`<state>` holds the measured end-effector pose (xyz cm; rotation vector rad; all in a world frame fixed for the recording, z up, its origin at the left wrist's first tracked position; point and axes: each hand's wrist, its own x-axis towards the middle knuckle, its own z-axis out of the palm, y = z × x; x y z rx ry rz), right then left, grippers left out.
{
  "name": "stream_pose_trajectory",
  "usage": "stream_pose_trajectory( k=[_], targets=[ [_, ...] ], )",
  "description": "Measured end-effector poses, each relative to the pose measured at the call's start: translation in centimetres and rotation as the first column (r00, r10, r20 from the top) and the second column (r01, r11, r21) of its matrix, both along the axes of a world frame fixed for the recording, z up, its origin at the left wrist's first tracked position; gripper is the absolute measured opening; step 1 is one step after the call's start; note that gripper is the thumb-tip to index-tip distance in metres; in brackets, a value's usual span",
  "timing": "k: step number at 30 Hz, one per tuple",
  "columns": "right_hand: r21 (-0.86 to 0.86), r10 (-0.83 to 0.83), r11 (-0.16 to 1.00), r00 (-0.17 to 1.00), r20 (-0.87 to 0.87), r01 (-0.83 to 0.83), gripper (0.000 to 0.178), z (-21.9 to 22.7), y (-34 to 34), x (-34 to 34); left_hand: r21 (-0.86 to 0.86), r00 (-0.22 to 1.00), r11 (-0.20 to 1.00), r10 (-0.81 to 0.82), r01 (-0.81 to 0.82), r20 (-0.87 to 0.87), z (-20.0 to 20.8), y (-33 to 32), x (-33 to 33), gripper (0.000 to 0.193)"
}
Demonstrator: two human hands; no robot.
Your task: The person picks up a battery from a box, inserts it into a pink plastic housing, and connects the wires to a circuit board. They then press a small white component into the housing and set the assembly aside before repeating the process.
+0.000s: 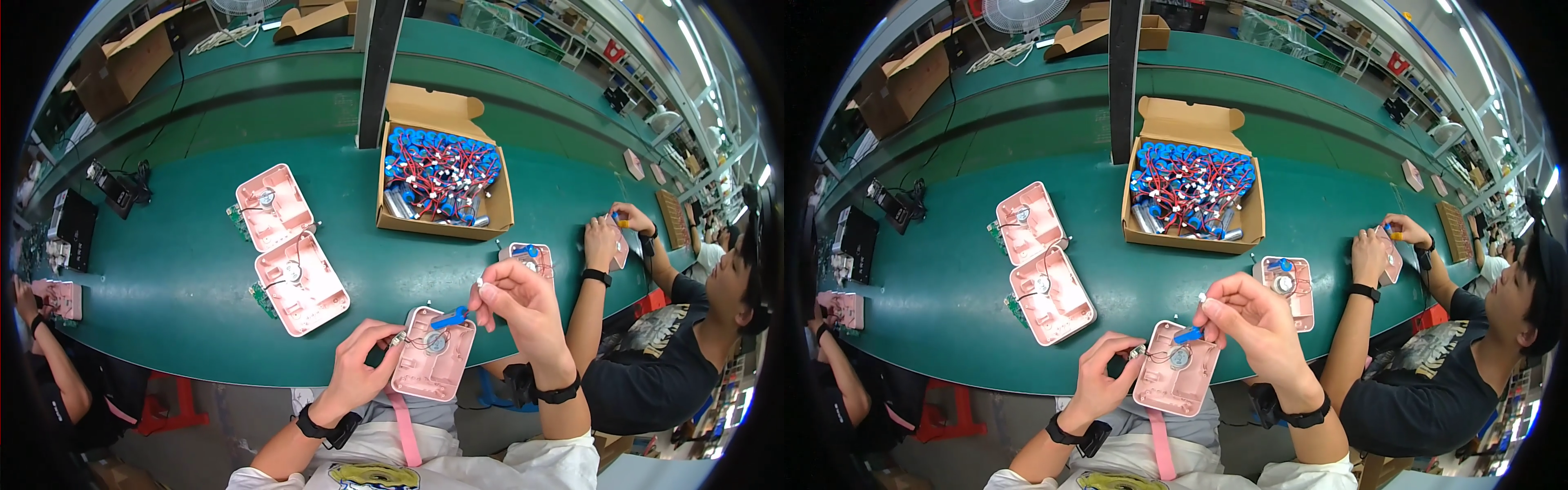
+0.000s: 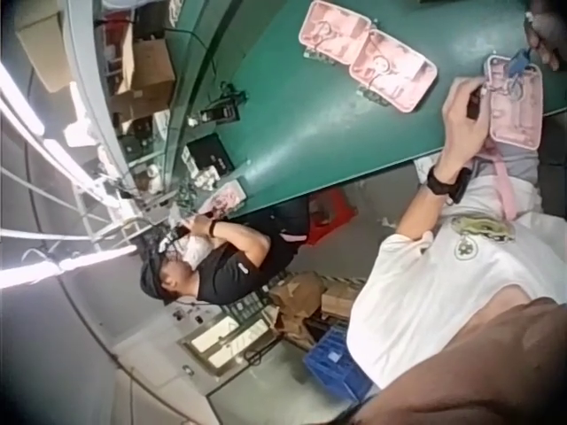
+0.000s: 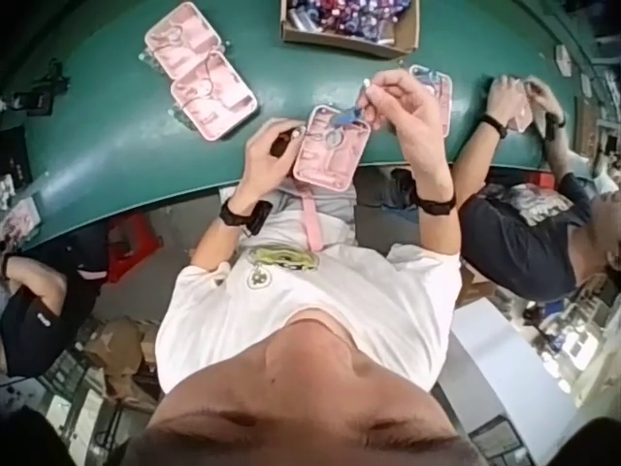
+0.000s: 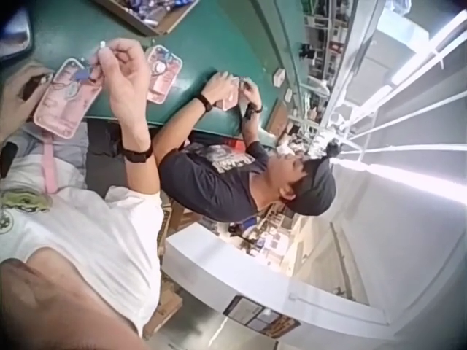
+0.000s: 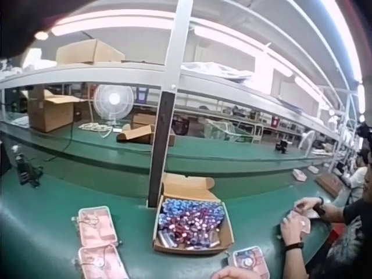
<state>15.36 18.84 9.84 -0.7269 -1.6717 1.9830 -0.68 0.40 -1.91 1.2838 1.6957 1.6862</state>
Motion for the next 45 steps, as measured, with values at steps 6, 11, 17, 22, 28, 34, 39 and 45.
stream_pose_trajectory(
  k=[6, 11, 17, 22, 28, 34, 39, 45],
  targets=[
    [-0.068, 0.108, 0.993, 0.987, 0.121, -0.100, 0.009, -0.1, -2.4, -0.2, -0.010, 1.000, 1.000, 0.008, -0.008, 0.027, -0.1, 0.0, 0.1, 0.029],
    [0.614, 0.026, 0.728, 0.907, 0.421, -0.306, 0.010, -1.3, -5.9, -1.6, -0.015, 0.998, 1.000, 0.024, -0.023, 0.059, -0.6, -0.2, 0.2, 0.031],
    [0.831, -0.162, 0.467, 0.895, 0.417, -0.302, 0.014, -3.2, -8.0, -2.6, 0.016, 0.999, 0.999, 0.049, -0.049, 0.023, -0.9, -0.2, 0.3, 0.027],
    [0.835, -0.174, 0.483, 0.906, 0.386, -0.264, 0.014, -4.3, -8.1, -2.6, 0.066, 0.997, 0.996, 0.058, -0.055, -0.060, -0.9, -0.2, 0.2, 0.026],
    [0.828, -0.179, 0.497, 0.903, 0.391, -0.260, 0.014, -4.4, -8.2, -2.6, 0.030, 0.997, 0.997, 0.070, -0.069, -0.031, -0.6, -0.4, 0.4, 0.027],
    [0.840, -0.197, 0.474, 0.897, 0.395, -0.266, 0.014, -4.0, -8.9, -2.7, 0.050, 0.995, 0.995, 0.086, -0.083, -0.050, -0.6, -0.2, 0.5, 0.027],
    [0.845, -0.206, 0.448, 0.886, 0.416, -0.293, 0.013, -4.0, -8.7, -2.9, 0.040, 0.995, 0.996, 0.086, -0.084, -0.052, -0.6, -0.3, 0.5, 0.027],
    [0.835, -0.218, 0.462, 0.874, 0.435, -0.300, 0.012, -4.0, -9.1, -3.1, 0.086, 0.985, 0.992, 0.102, -0.091, -0.136, -0.6, -0.3, 0.6, 0.027]
  ],
)
